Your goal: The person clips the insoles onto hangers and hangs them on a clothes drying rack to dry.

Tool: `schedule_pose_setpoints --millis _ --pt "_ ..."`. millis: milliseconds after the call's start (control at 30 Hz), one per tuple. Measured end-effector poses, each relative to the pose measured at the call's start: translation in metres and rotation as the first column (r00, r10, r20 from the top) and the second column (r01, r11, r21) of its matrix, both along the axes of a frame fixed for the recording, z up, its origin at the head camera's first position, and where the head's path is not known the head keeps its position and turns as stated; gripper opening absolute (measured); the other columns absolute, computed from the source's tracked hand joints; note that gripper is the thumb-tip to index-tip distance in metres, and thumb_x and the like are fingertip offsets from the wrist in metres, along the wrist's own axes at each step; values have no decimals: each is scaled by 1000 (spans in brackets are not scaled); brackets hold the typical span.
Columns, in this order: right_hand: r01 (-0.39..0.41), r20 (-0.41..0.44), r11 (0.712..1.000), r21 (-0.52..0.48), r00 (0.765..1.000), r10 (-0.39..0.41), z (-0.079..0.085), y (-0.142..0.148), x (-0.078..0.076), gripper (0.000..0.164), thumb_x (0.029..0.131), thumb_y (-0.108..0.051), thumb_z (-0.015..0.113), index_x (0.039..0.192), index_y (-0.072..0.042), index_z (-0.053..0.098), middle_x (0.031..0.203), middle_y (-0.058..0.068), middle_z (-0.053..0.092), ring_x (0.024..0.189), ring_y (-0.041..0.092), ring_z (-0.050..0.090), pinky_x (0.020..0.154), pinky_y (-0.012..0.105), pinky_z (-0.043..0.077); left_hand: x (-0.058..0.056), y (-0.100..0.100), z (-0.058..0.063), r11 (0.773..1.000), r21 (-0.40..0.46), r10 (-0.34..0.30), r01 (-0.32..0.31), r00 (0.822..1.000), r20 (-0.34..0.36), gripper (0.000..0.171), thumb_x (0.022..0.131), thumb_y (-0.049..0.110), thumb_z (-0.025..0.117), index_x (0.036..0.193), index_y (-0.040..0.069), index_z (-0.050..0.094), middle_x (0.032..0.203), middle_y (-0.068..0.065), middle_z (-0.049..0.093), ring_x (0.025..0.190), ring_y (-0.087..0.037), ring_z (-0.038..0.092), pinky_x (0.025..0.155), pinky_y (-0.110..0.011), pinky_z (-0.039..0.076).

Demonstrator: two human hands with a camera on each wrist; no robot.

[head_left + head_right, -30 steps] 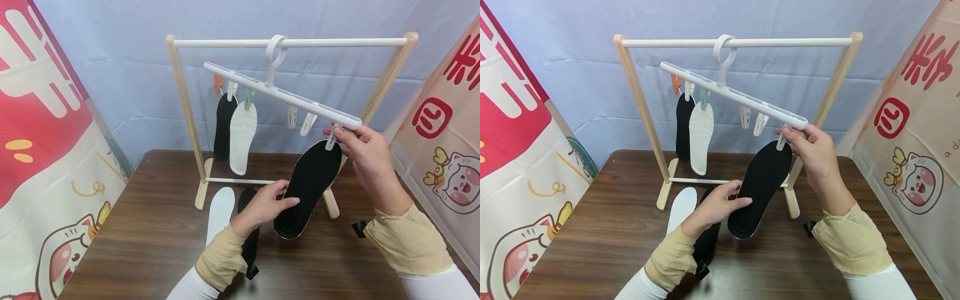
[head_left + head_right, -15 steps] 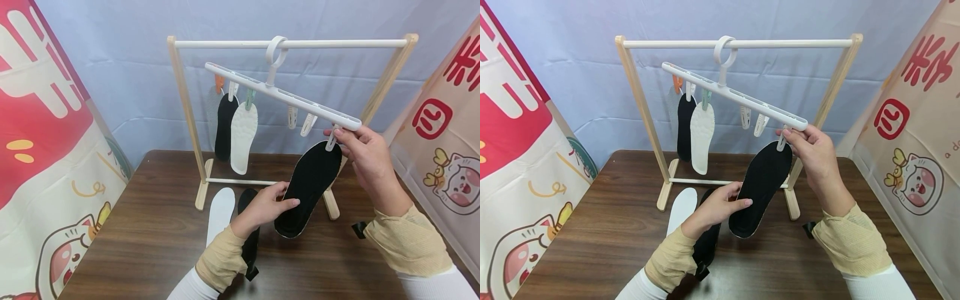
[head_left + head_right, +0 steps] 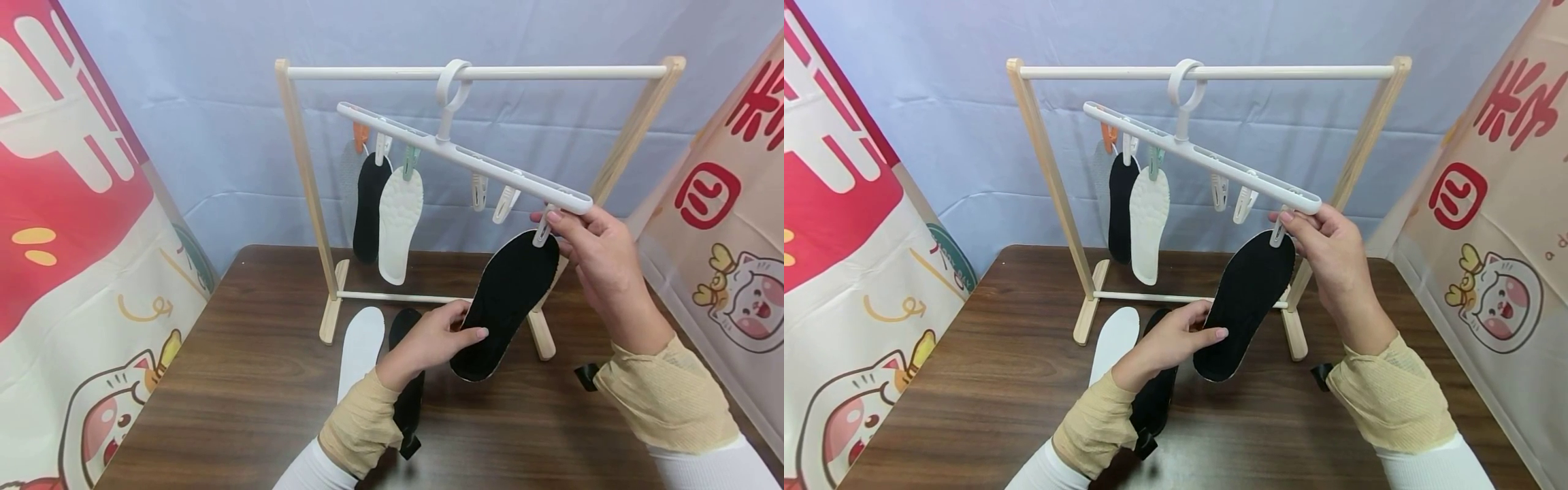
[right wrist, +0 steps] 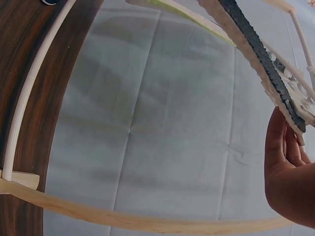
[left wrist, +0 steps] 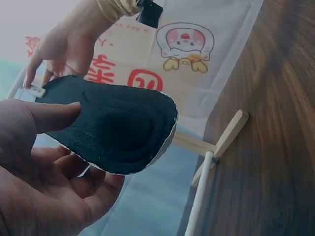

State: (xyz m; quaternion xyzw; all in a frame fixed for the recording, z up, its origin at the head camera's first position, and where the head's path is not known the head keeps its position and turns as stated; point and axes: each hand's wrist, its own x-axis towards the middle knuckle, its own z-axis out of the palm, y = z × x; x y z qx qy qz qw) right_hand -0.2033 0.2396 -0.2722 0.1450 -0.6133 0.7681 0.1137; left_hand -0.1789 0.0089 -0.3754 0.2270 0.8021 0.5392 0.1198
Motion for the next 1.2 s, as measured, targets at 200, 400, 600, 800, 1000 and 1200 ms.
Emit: schedule_pose_setpoints --millis 200,400,600,800,1000,1200 --pt "-2 -10 1000 -9 1000 1 0 -1 0 18 98 -5 65 115 -4 71 98 6 76 94 12 68 70 20 50 0 -1 -1 1000 -19 -1 1 1000 12 31 97 27 70 124 13 66 109 -2 74 96 -6 65 86 -24 49" --pt "-1 -13 1000 -23 1000 0 0 -2 -1 17 97 -5 66 114 -3 71 97 6 77 91 12 67 67 19 48 -1 -2 -3 999 -45 17 -16 1000 7 32 96 27 71 124 13 66 104 -2 74 92 -8 64 83 -24 48" --pt "-3 1 999 -48 1000 3 1 -1 0 16 97 -4 66 111 -3 72 97 7 77 90 12 69 66 19 48 -2 -4 -5 997 -68 31 -31 1000 -3 35 95 27 72 127 13 65 107 -3 73 97 -11 65 86 -25 47" --pt "-13 2 999 -45 1000 13 0 -1 0 20 97 -3 66 116 -3 71 98 7 77 90 13 69 68 19 50 -1 -7 -9 997 -63 46 -45 999 25 37 95 27 72 129 13 64 117 -3 71 107 -15 66 94 -30 48" --pt "-24 0 998 -54 1000 24 -1 -2 0 20 97 -2 65 117 -3 71 98 8 77 88 12 67 67 18 49 0 -11 -12 997 -62 47 -43 998 53 40 96 26 71 131 10 62 121 -6 70 114 -18 65 99 -32 48" --pt "-30 1 997 -65 1000 30 0 -2 0 19 97 -3 65 115 -3 71 97 8 77 87 11 67 63 17 45 0 -16 -16 999 -23 49 -47 996 69 37 95 25 71 128 9 62 120 -6 70 112 -17 66 95 -29 48"
